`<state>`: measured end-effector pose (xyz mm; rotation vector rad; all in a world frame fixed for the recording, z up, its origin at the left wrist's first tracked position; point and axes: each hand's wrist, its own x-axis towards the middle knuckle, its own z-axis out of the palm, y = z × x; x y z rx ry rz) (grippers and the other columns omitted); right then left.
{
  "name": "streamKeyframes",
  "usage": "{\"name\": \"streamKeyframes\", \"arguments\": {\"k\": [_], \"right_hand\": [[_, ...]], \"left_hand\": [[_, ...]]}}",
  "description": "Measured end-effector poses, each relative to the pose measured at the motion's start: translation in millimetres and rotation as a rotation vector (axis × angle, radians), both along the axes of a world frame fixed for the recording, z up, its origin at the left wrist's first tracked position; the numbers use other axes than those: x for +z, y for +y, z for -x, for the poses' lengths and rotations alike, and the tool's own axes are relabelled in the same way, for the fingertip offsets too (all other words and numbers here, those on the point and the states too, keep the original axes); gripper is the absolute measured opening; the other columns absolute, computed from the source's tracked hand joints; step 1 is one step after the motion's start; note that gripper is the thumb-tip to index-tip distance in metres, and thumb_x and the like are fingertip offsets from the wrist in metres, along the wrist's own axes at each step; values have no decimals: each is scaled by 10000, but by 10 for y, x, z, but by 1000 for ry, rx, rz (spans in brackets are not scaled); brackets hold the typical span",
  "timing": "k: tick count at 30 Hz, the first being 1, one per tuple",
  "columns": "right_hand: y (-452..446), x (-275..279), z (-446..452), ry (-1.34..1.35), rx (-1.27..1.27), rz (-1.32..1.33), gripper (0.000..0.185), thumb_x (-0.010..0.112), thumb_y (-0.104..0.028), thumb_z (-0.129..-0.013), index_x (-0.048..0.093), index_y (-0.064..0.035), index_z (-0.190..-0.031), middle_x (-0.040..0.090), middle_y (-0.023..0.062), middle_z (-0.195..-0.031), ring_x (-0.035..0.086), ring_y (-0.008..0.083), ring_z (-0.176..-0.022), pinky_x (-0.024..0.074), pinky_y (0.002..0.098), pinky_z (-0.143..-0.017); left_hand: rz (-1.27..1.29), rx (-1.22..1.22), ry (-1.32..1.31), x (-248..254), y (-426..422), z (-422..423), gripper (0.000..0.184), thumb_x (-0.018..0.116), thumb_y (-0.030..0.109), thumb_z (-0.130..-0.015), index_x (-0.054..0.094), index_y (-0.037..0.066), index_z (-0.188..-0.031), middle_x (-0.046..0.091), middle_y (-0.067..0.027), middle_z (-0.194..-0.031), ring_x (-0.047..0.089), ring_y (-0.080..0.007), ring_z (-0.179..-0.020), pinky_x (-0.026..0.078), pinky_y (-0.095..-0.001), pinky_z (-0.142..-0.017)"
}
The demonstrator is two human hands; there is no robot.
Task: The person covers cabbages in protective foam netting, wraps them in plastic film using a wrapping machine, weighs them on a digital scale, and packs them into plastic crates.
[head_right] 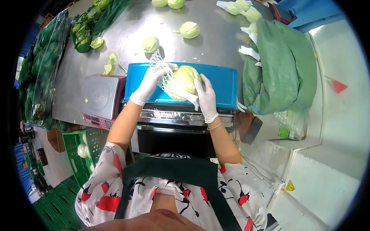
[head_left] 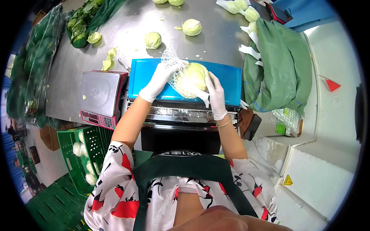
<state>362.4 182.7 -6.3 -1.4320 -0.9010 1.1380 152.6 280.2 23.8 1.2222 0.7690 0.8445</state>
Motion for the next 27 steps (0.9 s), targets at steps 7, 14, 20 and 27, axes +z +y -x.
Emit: {"name": "streamKeyframes", "arguments": {"k": [7, 14, 20, 27], "right_hand": [[-250, 232, -46, 37, 355, -77, 761, 756, -92, -858, 343, 49, -1481, 497, 161, -1415, 512, 215, -1263, 470, 323, -1034], [-182, 32, -92, 421, 166, 193, 477, 579, -260, -991, 505, 42, -1354, 627, 88, -1213, 630, 184, -1045, 538, 299, -829], [157, -181, 143, -210, 147, 56, 233, 627, -241, -951, 711, -26, -980, 700, 75, -762, 667, 146, -697, 523, 285, -649], [439, 625, -96, 83, -106, -252, 161, 596, -117, -958, 694, 4, -916, 695, 51, -743, 658, 76, -687, 509, 250, -592]], "left_hand": [[111, -305, -14, 6, -115, 140, 538, 572, 152, -867, 507, -21, -1373, 563, -119, -1362, 514, -203, -1278, 384, -332, -1104], [124, -117, -87, -255, -204, 277, 528, 446, 47, -681, 572, -30, -1188, 582, -153, -1297, 533, -235, -1226, 395, -335, -1087], [65, -54, -57, -270, -211, 381, 518, 439, 28, -642, 558, -47, -1140, 598, -186, -1250, 536, -276, -1222, 391, -367, -1100], [-75, -135, 46, -39, -187, 314, 514, 411, -51, -664, 624, -45, -1132, 657, -145, -1195, 595, -225, -1141, 418, -331, -1059]]}}
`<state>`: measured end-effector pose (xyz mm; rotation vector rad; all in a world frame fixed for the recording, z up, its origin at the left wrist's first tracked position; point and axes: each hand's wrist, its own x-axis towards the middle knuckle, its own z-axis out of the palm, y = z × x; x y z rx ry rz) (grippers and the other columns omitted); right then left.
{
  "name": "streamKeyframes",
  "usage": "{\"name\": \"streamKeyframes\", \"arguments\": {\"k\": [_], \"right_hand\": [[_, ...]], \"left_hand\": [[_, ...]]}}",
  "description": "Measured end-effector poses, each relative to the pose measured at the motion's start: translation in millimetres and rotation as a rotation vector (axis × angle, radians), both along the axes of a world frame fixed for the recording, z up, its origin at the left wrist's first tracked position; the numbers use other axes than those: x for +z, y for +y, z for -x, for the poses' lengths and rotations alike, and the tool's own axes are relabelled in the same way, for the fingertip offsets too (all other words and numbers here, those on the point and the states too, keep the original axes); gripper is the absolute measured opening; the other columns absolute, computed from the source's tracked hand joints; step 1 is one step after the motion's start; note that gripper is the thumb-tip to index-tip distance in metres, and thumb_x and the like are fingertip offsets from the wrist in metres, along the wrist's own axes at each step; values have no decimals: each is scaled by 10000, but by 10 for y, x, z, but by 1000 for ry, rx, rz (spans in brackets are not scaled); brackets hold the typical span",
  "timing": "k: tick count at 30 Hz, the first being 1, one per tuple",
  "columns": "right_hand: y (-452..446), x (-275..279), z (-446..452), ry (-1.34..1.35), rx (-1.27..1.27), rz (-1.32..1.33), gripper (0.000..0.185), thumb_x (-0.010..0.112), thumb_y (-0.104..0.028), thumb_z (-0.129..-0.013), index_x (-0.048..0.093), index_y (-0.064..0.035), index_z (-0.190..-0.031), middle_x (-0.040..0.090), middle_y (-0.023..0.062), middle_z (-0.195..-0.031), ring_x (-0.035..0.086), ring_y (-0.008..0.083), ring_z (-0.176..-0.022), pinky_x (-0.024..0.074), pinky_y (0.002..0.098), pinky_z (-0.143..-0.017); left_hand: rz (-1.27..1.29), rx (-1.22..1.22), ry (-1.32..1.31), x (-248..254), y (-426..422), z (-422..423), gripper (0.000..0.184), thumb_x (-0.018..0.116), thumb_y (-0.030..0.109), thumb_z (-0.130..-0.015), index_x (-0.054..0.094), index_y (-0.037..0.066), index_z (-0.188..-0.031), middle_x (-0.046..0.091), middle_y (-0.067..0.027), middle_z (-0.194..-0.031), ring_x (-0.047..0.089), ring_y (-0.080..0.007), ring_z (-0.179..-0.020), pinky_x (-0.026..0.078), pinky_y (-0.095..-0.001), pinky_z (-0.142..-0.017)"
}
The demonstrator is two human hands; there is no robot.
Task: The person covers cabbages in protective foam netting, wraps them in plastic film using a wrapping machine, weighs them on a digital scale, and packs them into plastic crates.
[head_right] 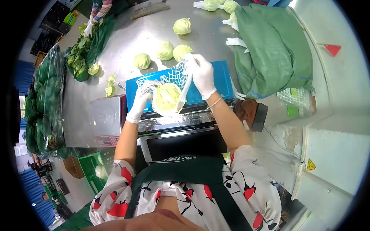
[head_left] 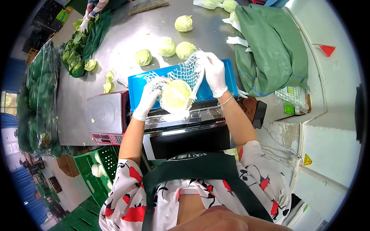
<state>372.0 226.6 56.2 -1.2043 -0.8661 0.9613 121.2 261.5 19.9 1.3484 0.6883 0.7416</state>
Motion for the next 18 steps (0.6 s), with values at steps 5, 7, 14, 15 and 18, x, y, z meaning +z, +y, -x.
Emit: {"name": "streamKeyframes", "arguments": {"k": [5, 7, 14, 15, 18], "right_hand": [[126, 166, 283, -605, 238, -103, 210, 663, -185, -930, 718, -4, -1021, 702, 78, -823, 652, 124, -705, 521, 277, -661], [-46, 281, 402, -768, 254, -197, 166, 689, -191, -891, 736, -69, -992, 684, 103, -822, 666, 235, -705, 530, 300, -676], [-478, 163, 676, -1316, 221, -418, 347, 677, -172, -792, 686, -79, -1126, 636, 53, -980, 608, 238, -961, 516, 366, -777], [-535, 103, 700, -1333, 198, -400, 370, 673, -182, -785, 677, -70, -1137, 632, 48, -1007, 595, 242, -992, 511, 368, -793], [-666, -220, 703, -1426, 268, -397, 388, 667, -244, -825, 666, -82, -1177, 621, 72, -1116, 570, 266, -1069, 461, 433, -926]], "left_hand": [[-316, 2, 328, 163, 68, -265, 485, 524, -19, -758, 577, -30, -1241, 633, -139, -1244, 577, -200, -1177, 423, -303, -1050], [-267, 80, 302, 58, 144, -273, 715, 697, 128, -782, 414, 14, -1429, 581, -146, -1299, 570, -219, -1180, 429, -298, -1033], [-263, -78, 487, 105, 317, -244, 881, 801, 209, -773, 340, 38, -1504, 554, -168, -1347, 609, -232, -1117, 449, -299, -1009], [-191, -136, 393, 51, 374, -229, 876, 806, 204, -773, 347, 25, -1498, 549, -152, -1345, 585, -214, -1138, 435, -300, -1023], [-121, -273, 243, -69, 578, -129, 834, 818, 206, -777, 400, -12, -1465, 513, -136, -1413, 505, -205, -1261, 385, -320, -1085]]}}
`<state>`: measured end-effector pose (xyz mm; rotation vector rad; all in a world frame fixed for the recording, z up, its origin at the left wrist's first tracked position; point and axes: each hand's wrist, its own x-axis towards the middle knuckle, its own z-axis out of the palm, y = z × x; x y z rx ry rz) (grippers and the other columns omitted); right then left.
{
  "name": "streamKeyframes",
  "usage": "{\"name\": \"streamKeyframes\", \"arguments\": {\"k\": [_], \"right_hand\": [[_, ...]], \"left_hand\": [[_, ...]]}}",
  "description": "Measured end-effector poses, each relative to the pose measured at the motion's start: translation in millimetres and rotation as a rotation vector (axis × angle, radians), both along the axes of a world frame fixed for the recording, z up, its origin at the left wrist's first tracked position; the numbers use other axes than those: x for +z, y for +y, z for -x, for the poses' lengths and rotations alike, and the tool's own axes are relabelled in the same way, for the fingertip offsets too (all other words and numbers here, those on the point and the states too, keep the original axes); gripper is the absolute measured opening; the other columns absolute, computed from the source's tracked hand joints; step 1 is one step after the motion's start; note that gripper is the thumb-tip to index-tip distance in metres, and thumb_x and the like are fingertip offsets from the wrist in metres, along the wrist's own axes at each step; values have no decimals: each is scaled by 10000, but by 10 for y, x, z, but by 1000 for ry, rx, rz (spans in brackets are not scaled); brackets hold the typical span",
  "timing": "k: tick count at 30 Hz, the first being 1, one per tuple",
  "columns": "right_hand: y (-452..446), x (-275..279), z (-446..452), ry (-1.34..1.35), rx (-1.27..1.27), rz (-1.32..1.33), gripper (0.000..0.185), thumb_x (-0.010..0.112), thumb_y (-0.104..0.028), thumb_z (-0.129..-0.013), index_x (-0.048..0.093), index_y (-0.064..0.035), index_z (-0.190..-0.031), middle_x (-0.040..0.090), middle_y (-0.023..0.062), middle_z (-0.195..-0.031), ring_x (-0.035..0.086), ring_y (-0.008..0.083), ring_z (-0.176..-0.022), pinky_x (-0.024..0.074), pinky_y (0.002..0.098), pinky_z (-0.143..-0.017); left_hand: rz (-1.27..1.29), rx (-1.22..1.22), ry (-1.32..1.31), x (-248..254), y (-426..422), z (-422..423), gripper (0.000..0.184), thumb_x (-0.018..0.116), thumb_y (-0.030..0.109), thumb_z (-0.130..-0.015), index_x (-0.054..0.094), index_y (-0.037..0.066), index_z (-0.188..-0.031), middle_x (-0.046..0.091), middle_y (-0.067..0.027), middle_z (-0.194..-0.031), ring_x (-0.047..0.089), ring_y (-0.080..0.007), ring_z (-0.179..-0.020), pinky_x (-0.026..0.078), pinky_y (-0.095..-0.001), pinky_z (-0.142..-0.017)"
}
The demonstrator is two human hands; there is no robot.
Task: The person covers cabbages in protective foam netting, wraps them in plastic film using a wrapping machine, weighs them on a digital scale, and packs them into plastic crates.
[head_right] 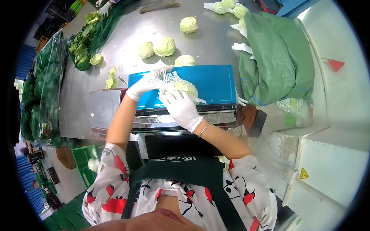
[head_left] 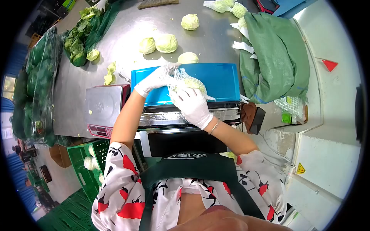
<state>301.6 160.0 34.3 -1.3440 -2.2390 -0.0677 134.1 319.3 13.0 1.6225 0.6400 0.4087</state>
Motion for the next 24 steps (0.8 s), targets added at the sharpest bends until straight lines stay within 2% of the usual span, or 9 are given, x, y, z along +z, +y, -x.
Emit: {"name": "streamKeyframes", "arguments": {"k": [4, 7, 10, 12, 15, 17, 19, 21, 24], "right_hand": [[-35, 203, -66, -22, 16, -27, 475, 654, -326, -824, 625, -121, -1251, 561, 122, -1293, 449, 350, -1279, 363, 573, -1045], [-72, 277, -87, -242, 38, 116, 581, 690, -388, -798, 580, -147, -1315, 475, 145, -1417, 321, 424, -1375, 292, 664, -1066], [13, 79, -205, -303, -85, 30, 697, 748, -384, -743, 535, -134, -1357, 456, 152, -1424, 343, 445, -1341, 322, 630, -1061], [124, 109, -393, -66, -99, 159, 730, 776, -383, -706, 538, -122, -1344, 453, 168, -1409, 362, 445, -1317, 344, 598, -1058], [311, 24, -666, 318, -200, 173, 790, 831, -382, -640, 526, -33, -1279, 492, 202, -1308, 449, 407, -1234, 425, 474, -1026], [434, -139, -908, 651, -301, 281, 758, 832, -347, -657, 521, -14, -1263, 548, 198, -1244, 543, 343, -1169, 462, 425, -1005], [519, -243, -980, 1333, -182, 534, 578, 702, -313, -819, 521, -25, -1287, 593, 180, -1244, 599, 272, -1143, 489, 391, -995], [549, -237, -827, 2095, 59, 832, 499, 609, -313, -903, 520, -35, -1308, 596, 161, -1278, 594, 251, -1171, 491, 388, -1001], [379, 71, -489, 2238, 32, 870, 513, 494, -391, -977, 517, -29, -1341, 615, 102, -1283, 596, 213, -1170, 495, 364, -979]], "left_hand": [[-384, -199, 105, 209, 309, -41, 848, 820, 218, -767, 397, -14, -1464, 499, -165, -1448, 490, -248, -1312, 385, -353, -1096], [-364, -279, 154, 289, 457, -137, 848, 811, 219, -766, 395, -14, -1466, 515, -163, -1435, 505, -235, -1297, 393, -350, -1086], [10, -169, 69, 419, 401, -118, 712, 741, 205, -843, 432, 13, -1455, 563, -129, -1370, 533, -188, -1244, 390, -329, -1079], [182, 56, -156, 478, 333, -85, 588, 651, 247, -937, 453, 44, -1452, 587, -103, -1318, 547, -177, -1207, 402, -325, -1057], [93, 546, -68, 63, 219, -9, 625, 662, 312, -933, 458, 16, -1444, 613, -117, -1241, 586, -183, -1128, 443, -317, -1021], [326, 272, 52, 66, -97, -98, 650, 642, 345, -951, 423, 13, -1465, 591, -118, -1292, 557, -197, -1188, 412, -324, -1058], [151, 198, 89, -141, -439, -316, 695, 632, 360, -960, 361, 6, -1494, 517, -148, -1400, 527, -225, -1255, 375, -331, -1097], [-100, 354, -167, -90, -710, -603, 803, 701, 250, -918, 248, 16, -1538, 420, -211, -1488, 426, -253, -1370, 335, -349, -1134], [-9, 442, -251, 85, -666, -543, 814, 727, 204, -879, 267, 25, -1525, 444, -188, -1461, 430, -244, -1349, 343, -350, -1128]]}}
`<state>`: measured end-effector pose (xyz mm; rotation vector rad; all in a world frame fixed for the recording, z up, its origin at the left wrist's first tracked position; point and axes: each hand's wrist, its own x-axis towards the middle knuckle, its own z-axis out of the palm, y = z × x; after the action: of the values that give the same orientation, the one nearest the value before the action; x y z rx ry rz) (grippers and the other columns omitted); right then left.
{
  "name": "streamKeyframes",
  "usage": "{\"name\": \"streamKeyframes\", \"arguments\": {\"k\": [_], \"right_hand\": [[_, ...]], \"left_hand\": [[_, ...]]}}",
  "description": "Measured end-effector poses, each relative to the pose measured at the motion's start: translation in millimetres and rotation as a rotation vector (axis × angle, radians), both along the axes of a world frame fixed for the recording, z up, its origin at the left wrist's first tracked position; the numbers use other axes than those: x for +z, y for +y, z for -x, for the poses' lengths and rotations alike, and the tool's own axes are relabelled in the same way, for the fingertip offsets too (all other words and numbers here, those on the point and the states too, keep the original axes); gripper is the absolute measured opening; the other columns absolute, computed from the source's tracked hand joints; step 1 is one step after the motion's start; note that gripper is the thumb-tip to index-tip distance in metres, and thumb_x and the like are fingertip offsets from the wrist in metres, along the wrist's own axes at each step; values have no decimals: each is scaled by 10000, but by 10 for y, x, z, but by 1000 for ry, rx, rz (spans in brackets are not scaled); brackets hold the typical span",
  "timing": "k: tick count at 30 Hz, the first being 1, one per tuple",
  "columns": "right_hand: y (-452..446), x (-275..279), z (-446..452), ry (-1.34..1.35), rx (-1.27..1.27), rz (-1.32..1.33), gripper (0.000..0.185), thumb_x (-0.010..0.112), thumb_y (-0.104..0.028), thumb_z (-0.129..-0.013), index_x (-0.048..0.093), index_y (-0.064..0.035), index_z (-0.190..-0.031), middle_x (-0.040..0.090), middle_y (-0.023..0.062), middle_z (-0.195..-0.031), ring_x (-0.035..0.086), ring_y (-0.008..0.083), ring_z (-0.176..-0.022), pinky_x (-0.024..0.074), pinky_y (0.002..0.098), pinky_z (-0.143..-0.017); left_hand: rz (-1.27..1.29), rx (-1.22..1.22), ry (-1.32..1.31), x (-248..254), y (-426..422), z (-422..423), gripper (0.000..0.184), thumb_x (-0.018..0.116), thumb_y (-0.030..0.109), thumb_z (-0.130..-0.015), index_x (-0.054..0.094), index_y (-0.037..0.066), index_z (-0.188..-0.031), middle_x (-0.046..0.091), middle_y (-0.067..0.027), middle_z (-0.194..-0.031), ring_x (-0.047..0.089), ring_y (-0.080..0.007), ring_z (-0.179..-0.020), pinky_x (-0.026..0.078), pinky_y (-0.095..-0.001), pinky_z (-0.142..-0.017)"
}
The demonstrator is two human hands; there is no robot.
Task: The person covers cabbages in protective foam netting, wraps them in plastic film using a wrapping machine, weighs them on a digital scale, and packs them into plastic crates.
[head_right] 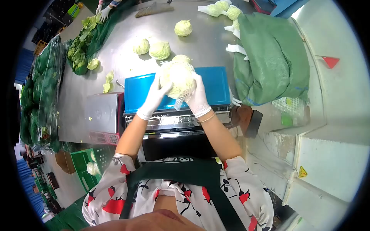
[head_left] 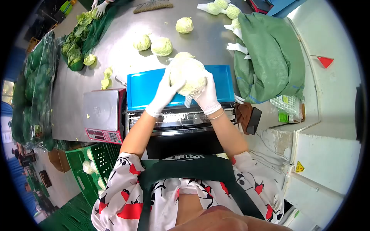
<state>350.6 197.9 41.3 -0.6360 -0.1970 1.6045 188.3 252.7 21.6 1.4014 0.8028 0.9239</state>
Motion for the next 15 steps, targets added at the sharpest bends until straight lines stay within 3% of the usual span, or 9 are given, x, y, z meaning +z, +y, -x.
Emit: {"name": "streamKeyframes", "arguments": {"k": [4, 7, 9, 11, 12, 13, 15], "right_hand": [[-154, -421, -24, -431, 197, 137, 558, 475, -470, -994, 563, -14, -1303, 624, 113, -1278, 601, 212, -1157, 482, 333, -961], [-288, -849, 77, -813, 1, 72, 599, 448, -501, -1010, 602, 31, -1238, 644, 143, -1243, 618, 236, -1122, 478, 343, -952], [-364, -489, 10, -1386, 95, 167, 574, 452, -459, -1026, 607, 65, -1203, 687, 198, -1124, 635, 286, -1080, 447, 344, -976], [-383, -577, -126, -1378, 73, 122, 571, 448, -463, -1028, 605, 51, -1221, 697, 201, -1100, 632, 286, -1096, 436, 326, -986], [-398, -688, -200, -1222, 104, 106, 530, 480, -429, -1025, 609, 46, -1221, 681, 200, -1154, 623, 291, -1115, 440, 336, -985], [-464, -665, -195, -1231, 25, 67, 511, 496, -411, -1023, 610, 46, -1221, 673, 202, -1170, 620, 292, -1118, 443, 340, -982], [-610, -589, -175, -1242, -142, -19, 476, 527, -375, -1017, 611, 46, -1222, 659, 205, -1203, 615, 293, -1125, 447, 349, -977]], "left_hand": [[194, -118, 4, -5, -42, 368, 761, 710, 211, -891, 308, 2, -1502, 480, -176, -1427, 447, -206, -1331, 360, -328, -1114], [74, -141, 188, -130, -150, 452, 711, 650, 208, -927, 305, 26, -1521, 456, -140, -1454, 407, -204, -1362, 319, -334, -1138], [-49, -137, 361, -57, -174, 476, 775, 676, 255, -914, 270, 32, -1535, 444, -163, -1470, 411, -229, -1366, 323, -338, -1137], [-249, -111, 627, 19, -225, 507, 802, 682, 263, -908, 249, 37, -1544, 441, -178, -1471, 427, -249, -1355, 339, -341, -1129], [-202, -11, 437, -235, -232, 593, 960, 750, 397, -837, 224, 23, -1547, 501, -227, -1398, 488, -302, -1291, 362, -375, -1110], [11, 65, 319, -190, -319, 687, 920, 752, 366, -841, 259, 27, -1540, 560, -206, -1321, 521, -291, -1235, 387, -385, -1083], [-150, 271, 419, -214, -517, 1031, 796, 735, 330, -860, 364, 17, -1490, 630, -161, -1171, 553, -291, -1158, 430, -405, -1022]]}}
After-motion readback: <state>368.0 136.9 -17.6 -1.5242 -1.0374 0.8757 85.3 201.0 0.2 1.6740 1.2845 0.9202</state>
